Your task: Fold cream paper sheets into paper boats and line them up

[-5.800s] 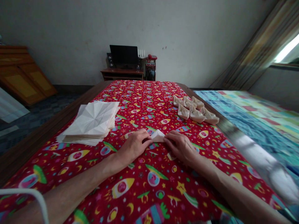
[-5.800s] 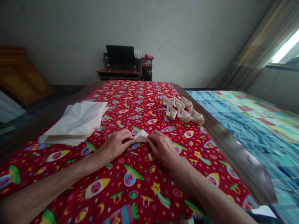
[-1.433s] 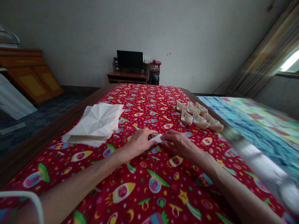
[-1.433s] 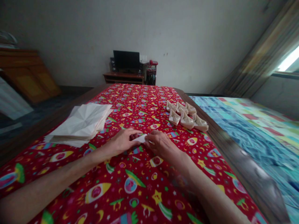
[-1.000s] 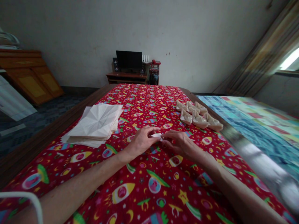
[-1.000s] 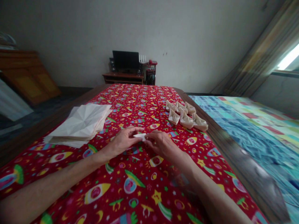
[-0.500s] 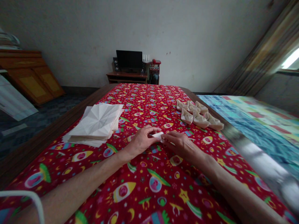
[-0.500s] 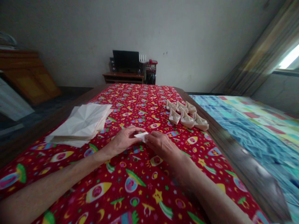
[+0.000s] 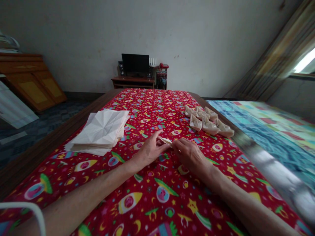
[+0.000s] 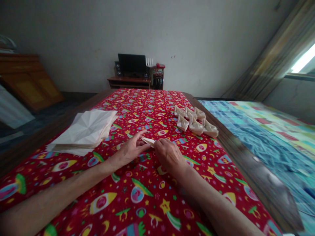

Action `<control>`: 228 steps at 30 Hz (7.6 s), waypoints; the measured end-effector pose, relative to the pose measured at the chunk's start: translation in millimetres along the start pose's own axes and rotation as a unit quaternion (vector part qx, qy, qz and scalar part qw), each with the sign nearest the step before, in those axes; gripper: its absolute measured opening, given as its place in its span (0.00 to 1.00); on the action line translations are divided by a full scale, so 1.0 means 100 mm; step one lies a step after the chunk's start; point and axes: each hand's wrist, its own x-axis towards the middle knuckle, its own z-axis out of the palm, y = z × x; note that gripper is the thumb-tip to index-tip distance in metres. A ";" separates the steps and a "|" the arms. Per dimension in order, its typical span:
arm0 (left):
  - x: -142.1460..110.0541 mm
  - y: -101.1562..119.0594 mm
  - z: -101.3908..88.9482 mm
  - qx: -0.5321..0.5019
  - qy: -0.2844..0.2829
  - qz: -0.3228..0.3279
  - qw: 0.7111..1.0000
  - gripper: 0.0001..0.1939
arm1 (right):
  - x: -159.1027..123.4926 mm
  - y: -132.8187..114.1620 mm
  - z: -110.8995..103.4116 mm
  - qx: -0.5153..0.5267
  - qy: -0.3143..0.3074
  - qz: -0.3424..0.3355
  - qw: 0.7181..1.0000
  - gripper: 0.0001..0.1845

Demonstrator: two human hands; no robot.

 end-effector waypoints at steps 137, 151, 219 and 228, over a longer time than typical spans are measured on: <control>-0.09 0.28 -0.16 0.437 -0.013 0.000 0.899 0.12 | 0.06 0.09 -0.02 -0.014 -0.120 0.152 0.981 0.20; -0.24 0.21 -0.15 0.377 0.025 0.079 0.923 0.16 | 0.00 -0.02 0.06 0.221 0.007 0.179 0.959 0.12; -0.19 0.19 -0.11 0.258 -0.011 0.051 0.965 0.09 | -0.14 -0.05 0.03 0.111 -0.038 0.116 0.986 0.13; -0.19 0.30 -0.13 0.258 -0.024 0.005 0.966 0.11 | -0.04 -0.10 0.02 0.134 -0.058 0.185 0.972 0.15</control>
